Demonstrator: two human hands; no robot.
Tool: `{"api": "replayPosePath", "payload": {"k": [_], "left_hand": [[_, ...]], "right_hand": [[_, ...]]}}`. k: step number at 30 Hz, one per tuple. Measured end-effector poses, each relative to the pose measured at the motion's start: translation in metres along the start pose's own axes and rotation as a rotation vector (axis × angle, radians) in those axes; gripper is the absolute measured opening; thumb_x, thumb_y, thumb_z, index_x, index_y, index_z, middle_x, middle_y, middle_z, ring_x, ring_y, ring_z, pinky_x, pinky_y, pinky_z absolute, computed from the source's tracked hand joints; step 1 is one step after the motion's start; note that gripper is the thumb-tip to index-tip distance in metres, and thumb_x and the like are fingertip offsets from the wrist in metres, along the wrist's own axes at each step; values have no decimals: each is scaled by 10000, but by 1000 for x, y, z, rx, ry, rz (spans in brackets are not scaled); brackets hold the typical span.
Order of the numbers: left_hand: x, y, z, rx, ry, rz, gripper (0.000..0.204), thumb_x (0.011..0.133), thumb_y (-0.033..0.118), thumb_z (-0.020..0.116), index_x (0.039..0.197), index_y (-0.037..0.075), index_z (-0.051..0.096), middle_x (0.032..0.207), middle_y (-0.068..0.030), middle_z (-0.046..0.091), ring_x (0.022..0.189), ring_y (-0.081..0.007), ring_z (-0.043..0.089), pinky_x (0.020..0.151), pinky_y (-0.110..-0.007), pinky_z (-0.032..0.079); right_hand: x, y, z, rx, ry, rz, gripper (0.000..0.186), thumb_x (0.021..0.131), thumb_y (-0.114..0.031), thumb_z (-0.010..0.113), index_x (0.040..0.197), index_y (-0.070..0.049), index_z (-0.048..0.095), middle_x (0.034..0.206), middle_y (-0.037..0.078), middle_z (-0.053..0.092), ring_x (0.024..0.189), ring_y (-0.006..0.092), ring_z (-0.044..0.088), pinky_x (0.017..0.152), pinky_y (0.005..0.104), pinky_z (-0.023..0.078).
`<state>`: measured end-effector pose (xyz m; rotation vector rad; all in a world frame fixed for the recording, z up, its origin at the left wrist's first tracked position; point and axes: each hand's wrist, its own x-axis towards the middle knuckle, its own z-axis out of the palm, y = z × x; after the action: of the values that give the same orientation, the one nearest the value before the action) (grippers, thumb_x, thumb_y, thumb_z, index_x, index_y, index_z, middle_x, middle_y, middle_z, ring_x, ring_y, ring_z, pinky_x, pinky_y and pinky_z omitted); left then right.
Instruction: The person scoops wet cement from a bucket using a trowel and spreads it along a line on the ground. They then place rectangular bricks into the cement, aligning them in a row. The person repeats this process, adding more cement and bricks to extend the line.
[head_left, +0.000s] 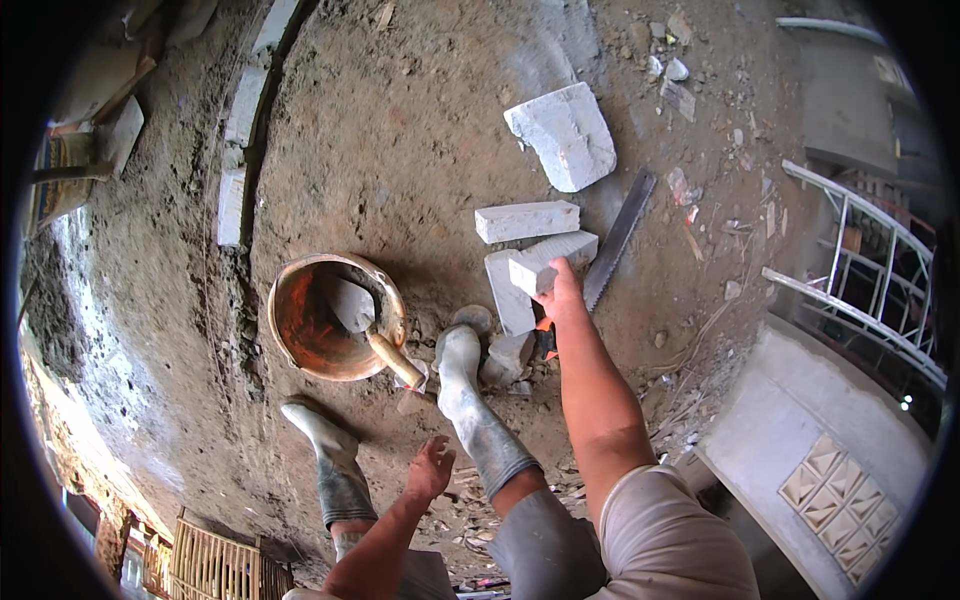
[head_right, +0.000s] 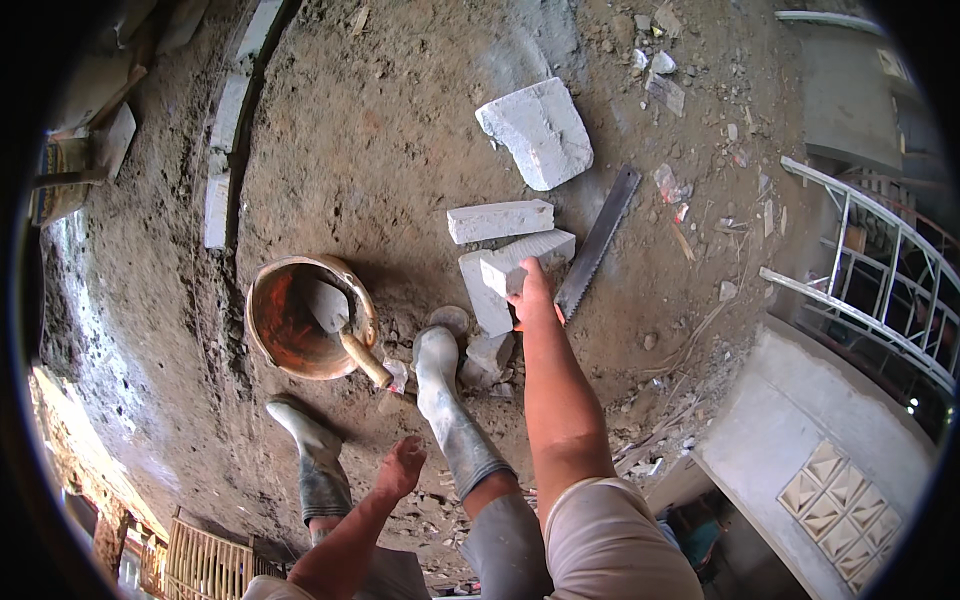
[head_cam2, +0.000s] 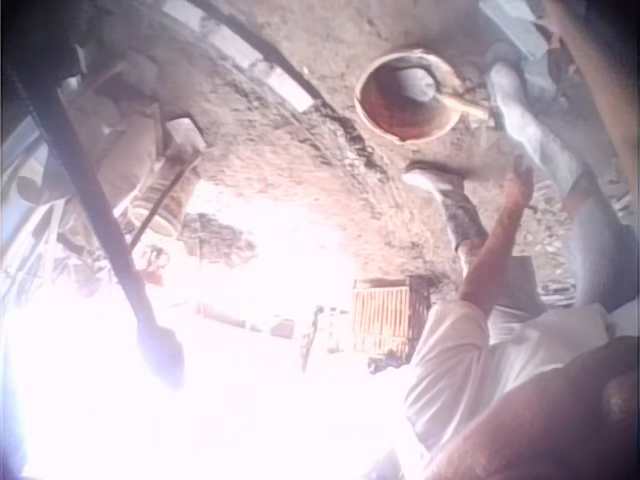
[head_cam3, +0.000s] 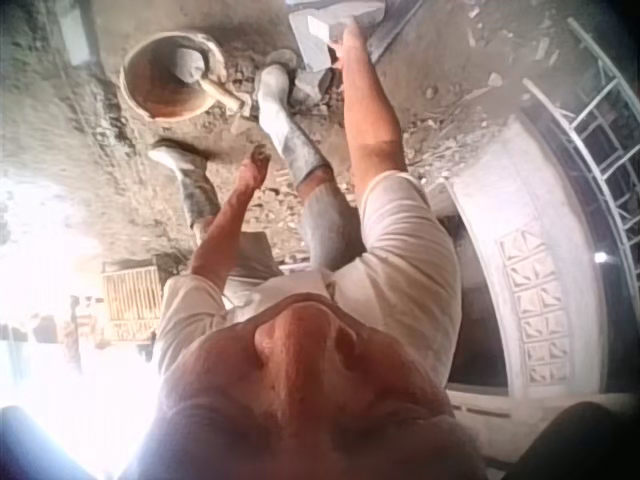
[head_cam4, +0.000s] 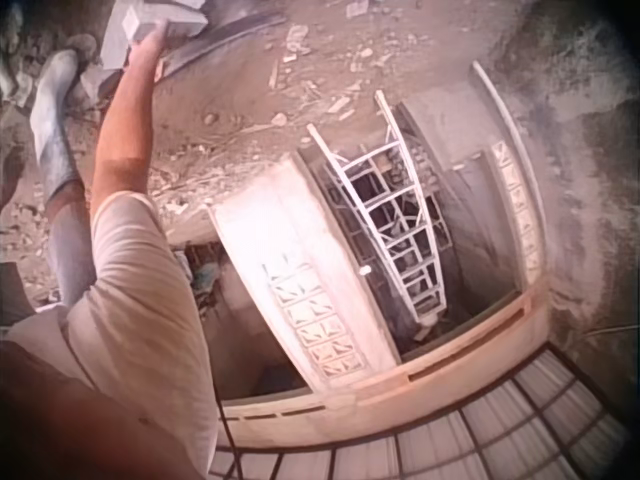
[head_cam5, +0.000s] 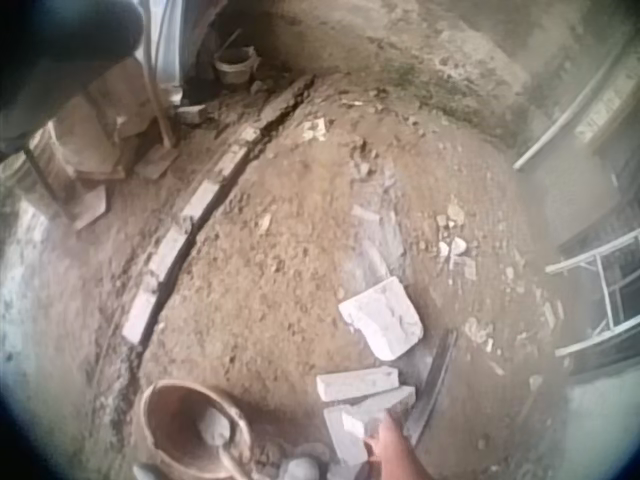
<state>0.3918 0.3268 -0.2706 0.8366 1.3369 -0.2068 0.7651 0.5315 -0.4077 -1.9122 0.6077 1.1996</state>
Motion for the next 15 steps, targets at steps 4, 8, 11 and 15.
{"api": "replayPosePath", "payload": {"k": [4, 8, 11, 15], "left_hand": [[0, 22, -7, 73, 33, 103, 415, 955, 232, 642, 1317, 59, 536, 1123, -196, 663, 1025, -293, 687, 861, -383, 544], [-1, 61, -32, -94, 59, 149, 483, 920, 259, 693, 1335, 68, 536, 1246, -177, 609, 1040, -306, 665, 882, -401, 538], [2, 119, -53, -121, 82, 289, 620, 906, 326, 724, 1403, 60, 465, 1332, -179, 549, 1125, -303, 629, 927, -418, 525], [11, 147, -72, -174, 125, 471, 1006, 787, 303, 855, 1537, 39, 239, 1490, -209, 390, 1358, -354, 423, 1124, -500, 363]], "right_hand": [[-19, 22, -55, 139, -250, -145, 557, 775, -202, 647, 1294, -106, 465, 1309, 129, 511, 1198, 329, 524, 973, 544, 469], [-112, 30, -54, 85, -522, -283, 636, 768, -159, 631, 1351, -104, 385, 1340, 127, 477, 1223, 300, 505, 1001, 473, 459], [-162, 32, -62, -238, -579, -386, 751, 760, -101, 629, 1422, -97, 274, 1349, 140, 460, 1247, 283, 493, 1025, 441, 441], [-206, 68, -48, -622, -659, -609, 889, 743, -10, 638, 1483, -44, 147, 1368, 191, 463, 1289, 325, 475, 1057, 449, 412]]}}
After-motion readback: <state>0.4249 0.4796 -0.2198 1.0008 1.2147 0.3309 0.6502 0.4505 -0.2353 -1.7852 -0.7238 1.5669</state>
